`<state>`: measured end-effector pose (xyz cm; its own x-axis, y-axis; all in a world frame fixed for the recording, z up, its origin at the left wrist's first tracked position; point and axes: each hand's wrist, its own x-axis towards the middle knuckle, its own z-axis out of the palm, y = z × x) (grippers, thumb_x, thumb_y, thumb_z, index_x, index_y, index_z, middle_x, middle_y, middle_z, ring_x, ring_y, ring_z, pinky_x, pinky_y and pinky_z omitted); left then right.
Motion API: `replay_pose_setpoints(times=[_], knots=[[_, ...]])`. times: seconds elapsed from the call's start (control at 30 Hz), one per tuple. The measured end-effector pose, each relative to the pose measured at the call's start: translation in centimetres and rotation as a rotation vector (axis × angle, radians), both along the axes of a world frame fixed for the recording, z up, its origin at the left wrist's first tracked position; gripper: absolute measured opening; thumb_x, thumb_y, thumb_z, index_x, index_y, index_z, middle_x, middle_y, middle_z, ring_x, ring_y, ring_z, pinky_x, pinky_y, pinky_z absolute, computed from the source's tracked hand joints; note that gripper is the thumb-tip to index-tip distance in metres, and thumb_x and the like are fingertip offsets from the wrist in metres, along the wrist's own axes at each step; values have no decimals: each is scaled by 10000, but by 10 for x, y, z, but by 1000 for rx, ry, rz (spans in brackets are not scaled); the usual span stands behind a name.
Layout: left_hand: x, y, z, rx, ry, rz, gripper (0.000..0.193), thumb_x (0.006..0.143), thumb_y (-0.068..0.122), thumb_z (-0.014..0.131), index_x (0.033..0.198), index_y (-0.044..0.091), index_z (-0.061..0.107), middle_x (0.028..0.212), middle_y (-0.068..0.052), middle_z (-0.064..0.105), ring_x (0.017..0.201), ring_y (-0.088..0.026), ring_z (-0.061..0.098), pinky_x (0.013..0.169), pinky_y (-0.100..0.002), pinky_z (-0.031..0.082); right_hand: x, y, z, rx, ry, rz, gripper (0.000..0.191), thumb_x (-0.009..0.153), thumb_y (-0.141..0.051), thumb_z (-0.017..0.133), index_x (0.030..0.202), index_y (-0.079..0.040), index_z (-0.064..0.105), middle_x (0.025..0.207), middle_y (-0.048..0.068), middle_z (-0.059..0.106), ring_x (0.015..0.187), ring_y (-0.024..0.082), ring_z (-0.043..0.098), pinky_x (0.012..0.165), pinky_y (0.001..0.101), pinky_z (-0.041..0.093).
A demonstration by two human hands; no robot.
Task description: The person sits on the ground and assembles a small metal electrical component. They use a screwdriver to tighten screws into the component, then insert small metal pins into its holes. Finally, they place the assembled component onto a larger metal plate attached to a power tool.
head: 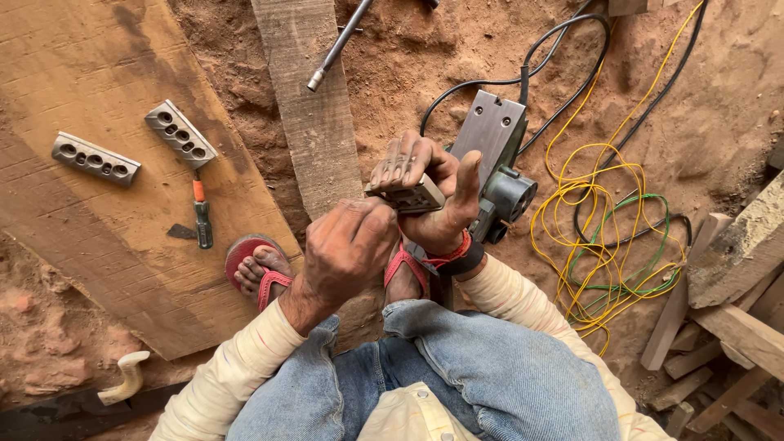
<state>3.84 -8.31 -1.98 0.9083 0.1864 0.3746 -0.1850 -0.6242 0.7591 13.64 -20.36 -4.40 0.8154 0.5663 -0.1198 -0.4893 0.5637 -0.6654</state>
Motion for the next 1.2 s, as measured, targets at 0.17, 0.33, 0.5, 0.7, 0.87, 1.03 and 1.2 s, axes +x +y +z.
replay_pose_setpoints(times=[0.17,0.33,0.5,0.7,0.87,1.03,1.2], knots=[[0,2,6,61,5,-43,247,868,63,781,1038,-8,618,936,-142,670,814,-259,681,674,-373,581,-3,0,0,-42,-88,-13,693,1054,-682,427,844,-37,574,840,99,511,813,203,527,787,353,499],[1,2,12,60,170,-53,199,884,62,753,1016,-13,624,840,-132,637,750,-264,662,635,-383,564,-5,-2,0,-167,-277,17,698,1048,-681,458,845,-24,581,870,109,511,850,207,519,802,345,497],[1,4,6,-43,116,-87,220,873,31,728,1069,-30,647,870,-131,662,785,-277,680,684,-386,578,-2,-4,0,-117,-240,21,684,1043,-680,464,857,-32,577,861,95,516,831,203,532,808,348,508],[1,8,-1,62,-64,-129,254,879,76,758,1080,-44,658,1006,-167,702,895,-283,712,752,-384,598,1,-2,0,-21,-140,-3,679,1042,-679,438,863,-40,579,857,87,504,814,203,544,798,362,521],[2,12,-4,75,-87,-150,281,854,48,765,1108,-28,673,1023,-141,698,912,-273,704,782,-386,601,-1,0,-1,-4,-80,-20,676,1059,-663,429,875,-31,582,859,96,503,807,201,543,795,367,526],[2,13,0,78,-56,-142,210,869,48,759,1033,-14,644,957,-120,653,860,-251,669,715,-377,574,-3,0,2,-52,-141,-12,679,1051,-671,440,863,-33,581,895,102,498,801,203,531,789,358,518],[3,3,13,115,77,-80,152,871,69,749,918,34,609,758,-79,504,697,-243,587,579,-389,497,-7,-5,6,-312,-419,9,733,1047,-714,423,835,-30,585,871,75,480,840,172,473,782,299,452]])
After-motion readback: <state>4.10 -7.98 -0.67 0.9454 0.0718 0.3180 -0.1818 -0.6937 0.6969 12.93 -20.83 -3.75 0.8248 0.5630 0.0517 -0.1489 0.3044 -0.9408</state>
